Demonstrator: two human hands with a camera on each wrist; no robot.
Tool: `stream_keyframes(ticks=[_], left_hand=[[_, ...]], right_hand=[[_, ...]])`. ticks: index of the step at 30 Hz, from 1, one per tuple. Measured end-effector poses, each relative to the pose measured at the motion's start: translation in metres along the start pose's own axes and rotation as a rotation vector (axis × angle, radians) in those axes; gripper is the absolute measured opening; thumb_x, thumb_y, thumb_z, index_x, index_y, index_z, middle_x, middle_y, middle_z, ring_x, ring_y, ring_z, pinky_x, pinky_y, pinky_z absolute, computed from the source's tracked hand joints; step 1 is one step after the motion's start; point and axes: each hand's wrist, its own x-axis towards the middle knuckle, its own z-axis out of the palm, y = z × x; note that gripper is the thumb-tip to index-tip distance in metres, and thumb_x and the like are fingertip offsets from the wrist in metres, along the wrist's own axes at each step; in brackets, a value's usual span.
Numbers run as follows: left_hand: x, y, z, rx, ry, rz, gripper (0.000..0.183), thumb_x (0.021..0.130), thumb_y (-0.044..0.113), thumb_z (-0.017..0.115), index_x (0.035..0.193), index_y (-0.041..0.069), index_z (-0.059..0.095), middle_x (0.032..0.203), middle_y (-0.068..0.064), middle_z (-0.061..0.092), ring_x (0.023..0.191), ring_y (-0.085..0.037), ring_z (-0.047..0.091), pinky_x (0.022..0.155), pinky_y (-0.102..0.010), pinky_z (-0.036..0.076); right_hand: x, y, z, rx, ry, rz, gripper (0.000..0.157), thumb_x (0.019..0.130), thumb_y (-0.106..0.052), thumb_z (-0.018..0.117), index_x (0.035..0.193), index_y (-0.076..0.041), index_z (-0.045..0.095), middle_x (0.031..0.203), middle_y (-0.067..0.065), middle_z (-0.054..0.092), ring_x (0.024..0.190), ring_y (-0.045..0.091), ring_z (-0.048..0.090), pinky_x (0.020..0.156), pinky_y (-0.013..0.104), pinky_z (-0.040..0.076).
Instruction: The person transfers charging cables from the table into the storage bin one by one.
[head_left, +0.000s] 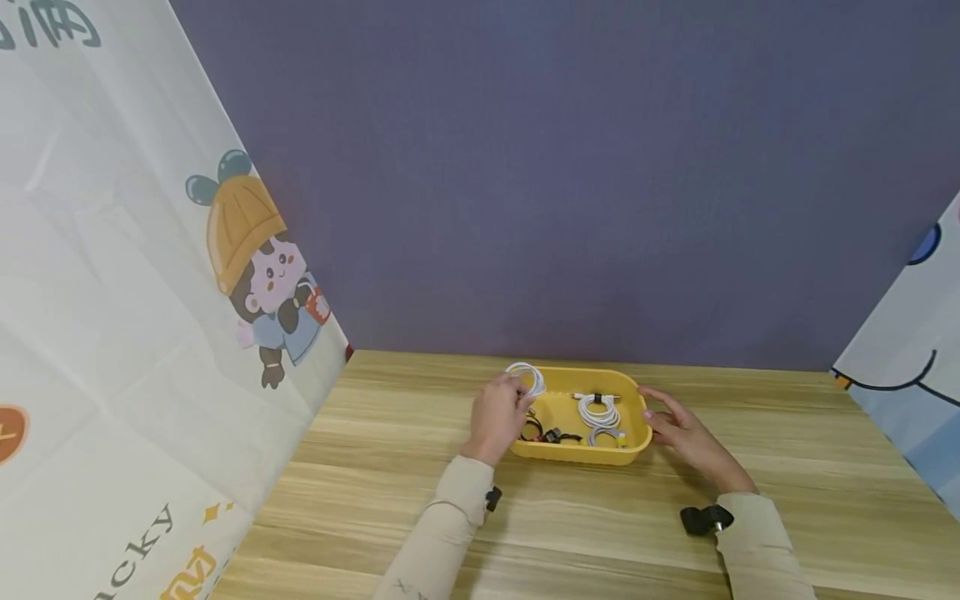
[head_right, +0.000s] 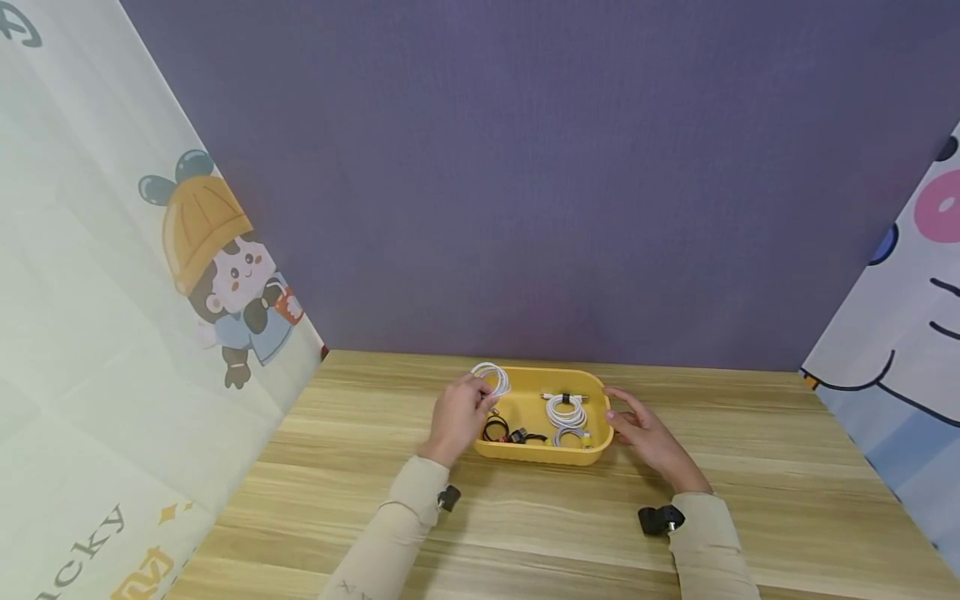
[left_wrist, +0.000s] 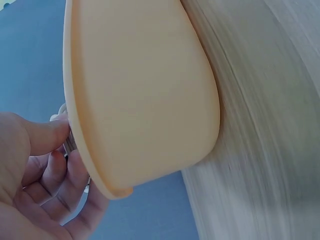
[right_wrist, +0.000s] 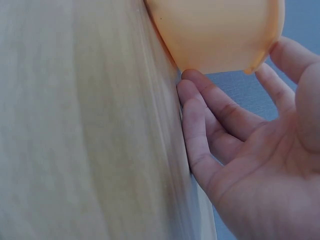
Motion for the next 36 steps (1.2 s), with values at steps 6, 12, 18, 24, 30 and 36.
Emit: stream_keyframes(ticks=[6,12,18,24,30,36], left_hand=[[0.002,0.004,0.006,0.037,-0.004,0.023,0.016,0.094,0.027,0.075,0.1,0.013,0.079,0.102,-0.001,0.075,0.073,-0.011,0.069,0.059,-0.019,0.052],[0.003,0.009,0.011,0.068,-0.012,0.03,0.015,0.093,0.029,0.076,0.099,0.014,0.079,0.098,0.002,0.074,0.073,-0.012,0.068,0.059,-0.021,0.051],[0.003,0.012,0.015,0.108,-0.012,0.029,0.015,0.093,0.031,0.077,0.099,0.017,0.079,0.099,0.004,0.075,0.077,-0.012,0.07,0.063,-0.025,0.055],[0.005,0.013,0.02,0.14,-0.03,0.019,0.015,0.092,0.034,0.077,0.098,0.021,0.079,0.098,0.007,0.075,0.076,-0.01,0.069,0.062,-0.023,0.053],[0.006,0.015,0.025,0.125,-0.02,0.041,0.012,0.091,0.032,0.078,0.095,0.02,0.079,0.093,0.007,0.074,0.078,-0.013,0.069,0.062,-0.024,0.053],[0.006,0.018,0.03,0.13,-0.037,0.041,0.012,0.092,0.032,0.078,0.092,0.02,0.079,0.092,0.007,0.073,0.076,-0.012,0.069,0.06,-0.024,0.052]], right_hand=[[0.0,0.0,0.0,0.001,-0.004,0.002,0.063,0.109,-0.034,0.05,0.163,-0.015,0.025,0.155,0.034,0.04,0.114,-0.008,0.059,0.091,0.033,0.059],[0.001,0.0,0.0,0.007,-0.008,0.003,0.063,0.109,-0.034,0.051,0.163,-0.015,0.025,0.155,0.034,0.04,0.114,-0.008,0.059,0.091,0.032,0.059],[0.002,0.001,0.0,0.006,-0.007,0.005,0.064,0.108,-0.035,0.051,0.163,-0.017,0.025,0.154,0.033,0.041,0.116,-0.005,0.059,0.091,0.031,0.059],[0.002,0.0,0.0,0.01,-0.013,-0.004,0.064,0.108,-0.035,0.051,0.163,-0.015,0.024,0.155,0.034,0.04,0.114,-0.009,0.058,0.09,0.03,0.058],[0.002,0.002,0.0,0.012,-0.015,-0.008,0.065,0.108,-0.036,0.051,0.163,-0.015,0.025,0.155,0.034,0.04,0.113,-0.01,0.059,0.09,0.03,0.058],[0.002,0.002,-0.001,0.005,-0.017,-0.004,0.064,0.108,-0.036,0.051,0.163,-0.016,0.025,0.154,0.034,0.042,0.114,-0.008,0.06,0.092,0.032,0.058]])
